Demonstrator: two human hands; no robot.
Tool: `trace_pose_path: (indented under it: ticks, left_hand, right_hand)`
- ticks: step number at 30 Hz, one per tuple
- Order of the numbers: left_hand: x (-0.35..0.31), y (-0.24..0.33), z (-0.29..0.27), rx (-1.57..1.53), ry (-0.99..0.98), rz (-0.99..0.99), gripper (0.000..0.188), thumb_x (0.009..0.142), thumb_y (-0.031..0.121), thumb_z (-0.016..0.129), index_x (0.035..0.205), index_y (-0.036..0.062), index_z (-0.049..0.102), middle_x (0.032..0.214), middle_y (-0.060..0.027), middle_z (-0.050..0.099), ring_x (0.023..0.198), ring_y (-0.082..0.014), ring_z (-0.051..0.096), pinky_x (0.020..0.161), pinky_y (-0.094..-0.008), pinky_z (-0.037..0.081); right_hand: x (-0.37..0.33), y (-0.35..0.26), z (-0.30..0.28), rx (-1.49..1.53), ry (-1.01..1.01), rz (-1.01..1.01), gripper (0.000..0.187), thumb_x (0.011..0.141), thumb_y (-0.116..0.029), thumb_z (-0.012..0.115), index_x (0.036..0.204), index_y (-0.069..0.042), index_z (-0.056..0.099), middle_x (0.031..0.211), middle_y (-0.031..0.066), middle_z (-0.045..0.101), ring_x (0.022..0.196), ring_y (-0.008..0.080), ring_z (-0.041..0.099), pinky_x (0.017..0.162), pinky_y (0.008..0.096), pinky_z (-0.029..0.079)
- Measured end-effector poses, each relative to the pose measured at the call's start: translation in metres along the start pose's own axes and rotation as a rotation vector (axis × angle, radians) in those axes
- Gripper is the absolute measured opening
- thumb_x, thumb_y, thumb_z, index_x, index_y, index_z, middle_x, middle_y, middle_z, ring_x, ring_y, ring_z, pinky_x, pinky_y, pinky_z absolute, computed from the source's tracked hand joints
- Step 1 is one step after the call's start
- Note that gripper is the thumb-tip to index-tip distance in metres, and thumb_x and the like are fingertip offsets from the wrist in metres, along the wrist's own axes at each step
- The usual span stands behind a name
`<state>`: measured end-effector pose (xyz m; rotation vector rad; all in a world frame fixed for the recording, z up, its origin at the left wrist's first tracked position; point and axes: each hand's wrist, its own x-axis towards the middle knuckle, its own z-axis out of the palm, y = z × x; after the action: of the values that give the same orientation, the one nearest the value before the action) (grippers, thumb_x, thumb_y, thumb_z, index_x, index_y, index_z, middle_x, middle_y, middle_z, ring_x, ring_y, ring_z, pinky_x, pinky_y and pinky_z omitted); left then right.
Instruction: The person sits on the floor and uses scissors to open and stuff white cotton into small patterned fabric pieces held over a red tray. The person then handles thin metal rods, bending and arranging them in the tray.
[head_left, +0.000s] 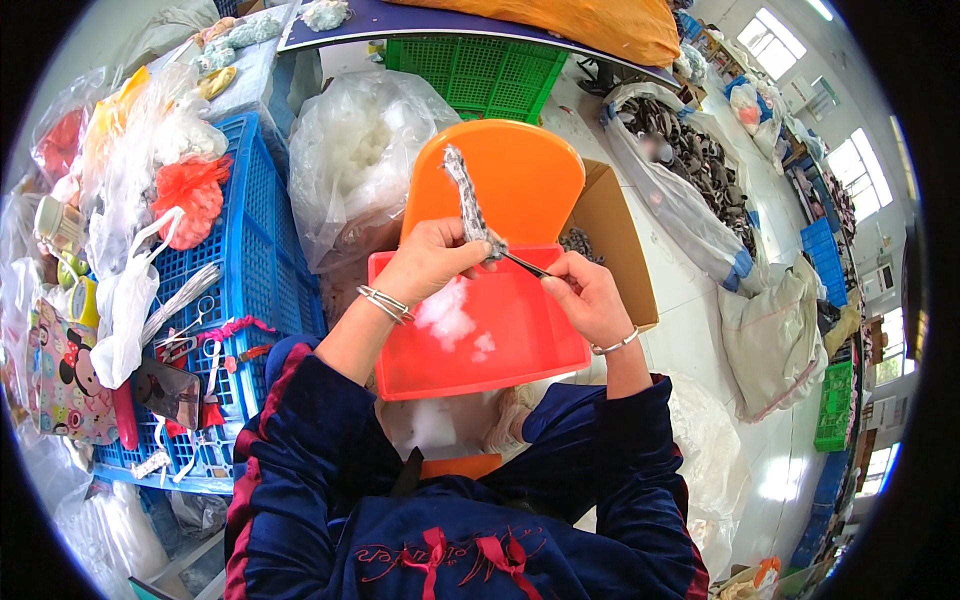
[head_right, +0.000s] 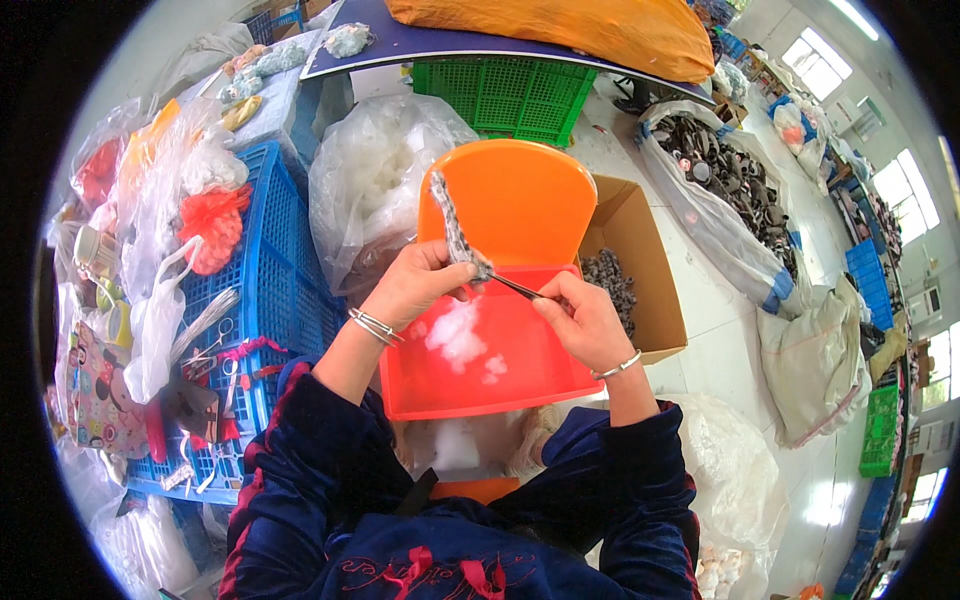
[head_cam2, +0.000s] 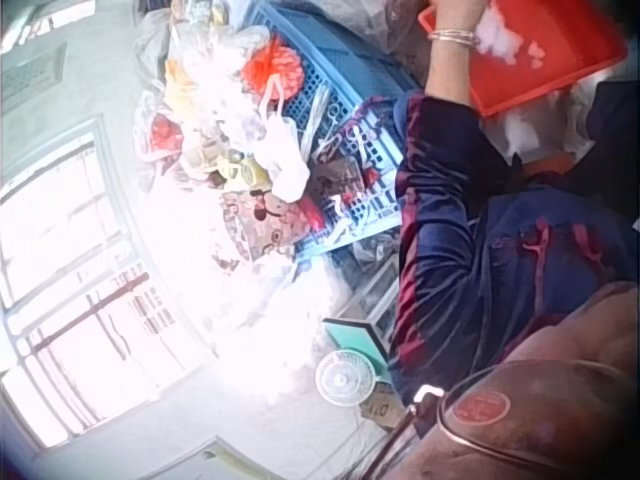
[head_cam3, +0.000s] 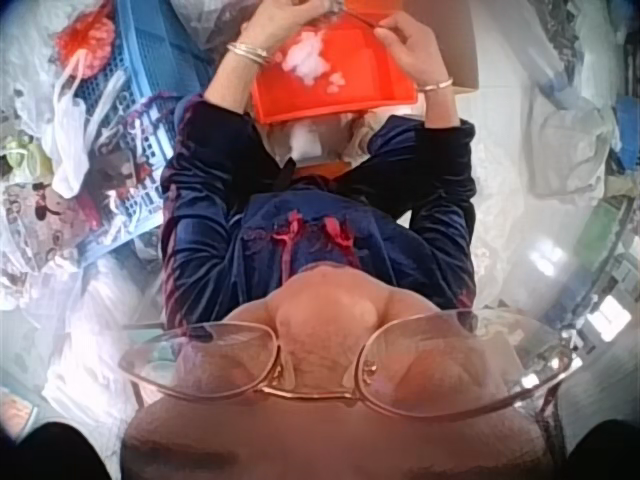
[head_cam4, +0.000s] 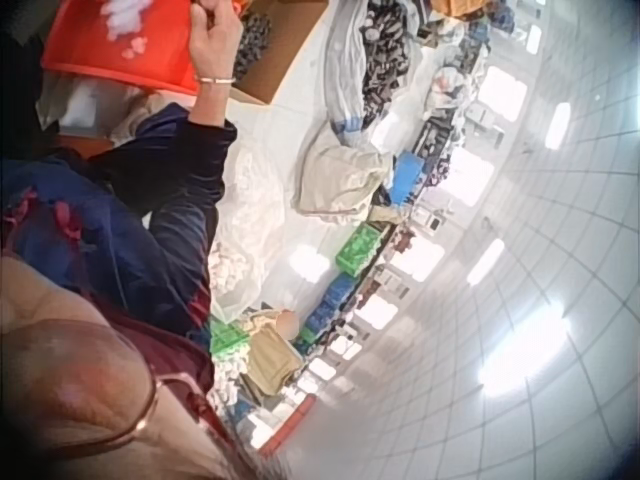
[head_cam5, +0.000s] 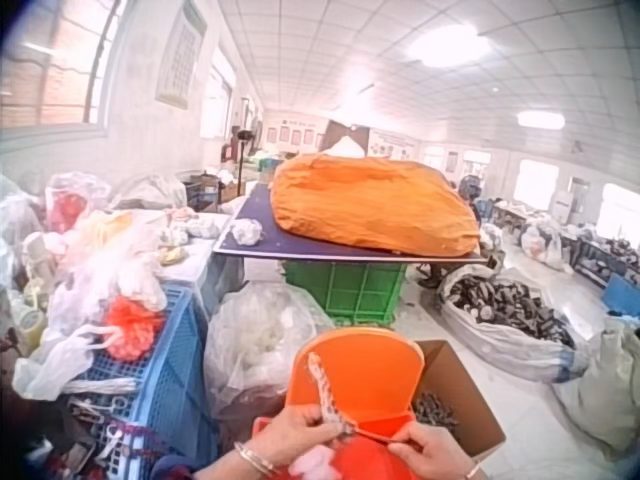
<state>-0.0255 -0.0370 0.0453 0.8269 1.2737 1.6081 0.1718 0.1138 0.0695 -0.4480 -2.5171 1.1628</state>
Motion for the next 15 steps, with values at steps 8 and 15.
trace_pose_path:
  ticks: [8,15]
  left_hand:
    - [0.0018,-0.0021,-0.0106,0.244,-0.002,0.007,0.017,0.088,0.015,0.067,0.097,0.0017,0.071,0.08,0.0024,0.065,0.069,-0.0031,0.053,0.065,-0.0198,0.045]
    - [-0.0003,0.0015,-0.0044,0.228,0.035,0.012,0.021,0.087,0.023,0.069,0.08,0.003,0.067,0.069,0.0032,0.058,0.061,-0.0037,0.05,0.055,-0.0218,0.041]
  right_hand:
    - [-0.0006,-0.002,-0.0005,0.001,0.02,-0.016,0.011,0.087,-0.006,0.065,0.084,0.002,0.058,0.066,0.0053,0.052,0.056,0.0097,0.046,0.052,0.0252,0.038]
    - [-0.0016,-0.0041,-0.0004,-0.001,0.01,-0.027,0.01,0.087,-0.006,0.065,0.085,0.002,0.058,0.066,0.005,0.053,0.056,0.0096,0.046,0.053,0.0254,0.038]
